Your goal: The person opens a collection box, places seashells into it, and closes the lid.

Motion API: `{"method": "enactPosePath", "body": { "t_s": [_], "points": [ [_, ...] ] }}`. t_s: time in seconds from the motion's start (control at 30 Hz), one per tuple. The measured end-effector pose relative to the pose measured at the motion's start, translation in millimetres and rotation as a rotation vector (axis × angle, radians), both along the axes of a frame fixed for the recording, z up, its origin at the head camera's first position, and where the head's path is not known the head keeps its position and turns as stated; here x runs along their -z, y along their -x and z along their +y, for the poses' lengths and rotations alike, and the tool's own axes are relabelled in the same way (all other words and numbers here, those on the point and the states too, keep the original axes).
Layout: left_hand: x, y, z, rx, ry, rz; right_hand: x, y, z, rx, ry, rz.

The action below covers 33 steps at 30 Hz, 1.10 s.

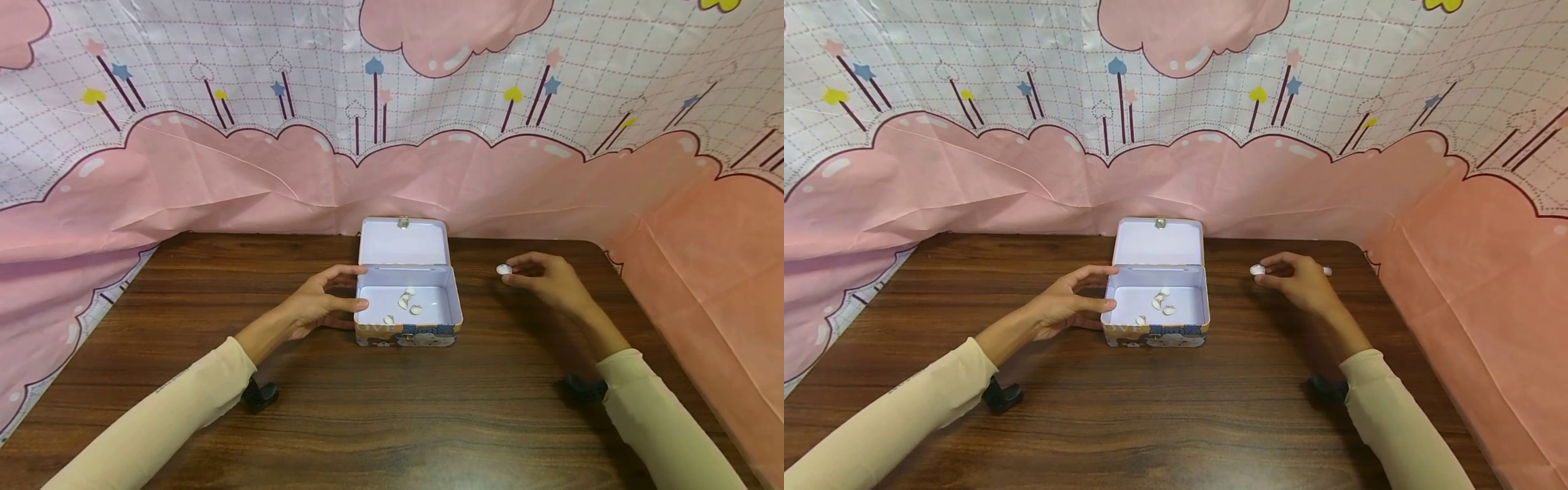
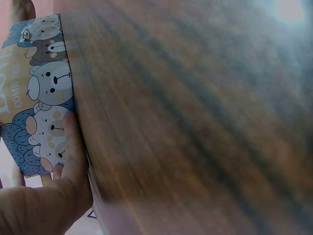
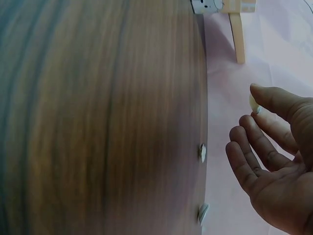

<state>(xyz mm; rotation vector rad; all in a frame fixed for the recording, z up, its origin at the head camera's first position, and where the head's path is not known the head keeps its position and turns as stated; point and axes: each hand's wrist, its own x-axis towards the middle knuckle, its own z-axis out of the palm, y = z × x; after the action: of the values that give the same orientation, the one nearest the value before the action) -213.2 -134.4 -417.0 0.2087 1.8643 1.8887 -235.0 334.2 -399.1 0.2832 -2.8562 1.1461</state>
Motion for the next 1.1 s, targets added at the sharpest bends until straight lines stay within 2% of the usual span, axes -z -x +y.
{"method": "enactPosePath", "body": {
  "t_s": [0.57,0.83,1.1],
  "points": [
    [0.1,0.5,0.1,0.009,0.014,0.014,-11.0,-3.2,-34,-0.054,0.047,0.001],
    [1.0,-0.1,0.6,0.009,0.016,0.015,-15.2,-6.0,-52,-0.107,0.098,-0.003],
    [0.3,0.2,0.9,0.006,0.017,0.015,-21.0,-6.9,-69,-0.127,0.095,0.005]
  ]
}}
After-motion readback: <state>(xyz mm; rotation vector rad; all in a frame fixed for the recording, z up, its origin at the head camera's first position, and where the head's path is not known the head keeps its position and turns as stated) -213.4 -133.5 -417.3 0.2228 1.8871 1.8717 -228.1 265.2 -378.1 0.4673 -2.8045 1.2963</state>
